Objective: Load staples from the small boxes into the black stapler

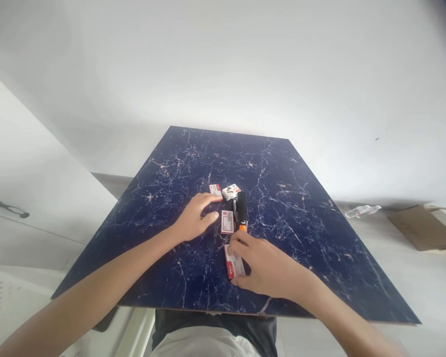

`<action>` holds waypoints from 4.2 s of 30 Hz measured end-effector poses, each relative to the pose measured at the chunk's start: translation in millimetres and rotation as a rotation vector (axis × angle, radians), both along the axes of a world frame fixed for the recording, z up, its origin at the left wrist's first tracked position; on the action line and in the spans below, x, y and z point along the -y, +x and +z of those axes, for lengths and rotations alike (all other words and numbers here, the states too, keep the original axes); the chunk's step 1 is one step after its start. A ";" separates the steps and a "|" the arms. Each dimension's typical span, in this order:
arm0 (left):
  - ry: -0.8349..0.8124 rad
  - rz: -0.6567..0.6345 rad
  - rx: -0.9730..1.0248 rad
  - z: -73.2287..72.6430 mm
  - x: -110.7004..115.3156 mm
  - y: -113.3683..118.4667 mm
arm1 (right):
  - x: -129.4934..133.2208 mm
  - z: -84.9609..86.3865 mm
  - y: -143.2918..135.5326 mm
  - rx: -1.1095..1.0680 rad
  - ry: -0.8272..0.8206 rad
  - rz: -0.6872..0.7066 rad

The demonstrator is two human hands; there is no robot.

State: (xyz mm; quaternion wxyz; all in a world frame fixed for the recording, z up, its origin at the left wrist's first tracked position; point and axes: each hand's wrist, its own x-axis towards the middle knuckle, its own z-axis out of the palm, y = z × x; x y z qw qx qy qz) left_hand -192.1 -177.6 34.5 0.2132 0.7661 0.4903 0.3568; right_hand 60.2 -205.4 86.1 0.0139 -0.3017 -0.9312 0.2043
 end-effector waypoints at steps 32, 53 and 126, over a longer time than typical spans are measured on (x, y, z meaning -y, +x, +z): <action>0.076 -0.181 -0.291 -12.5 -0.6 -3.5 | -162.6 28.9 -93.1 0.096 0.220 -0.132; -0.066 -0.187 -0.273 -4.5 -1.8 7.7 | -166.1 22.8 -79.1 0.415 0.041 -0.435; 0.247 -0.086 -0.227 -13.4 -66.6 55.2 | -126.7 -81.7 139.3 -0.599 0.656 -0.435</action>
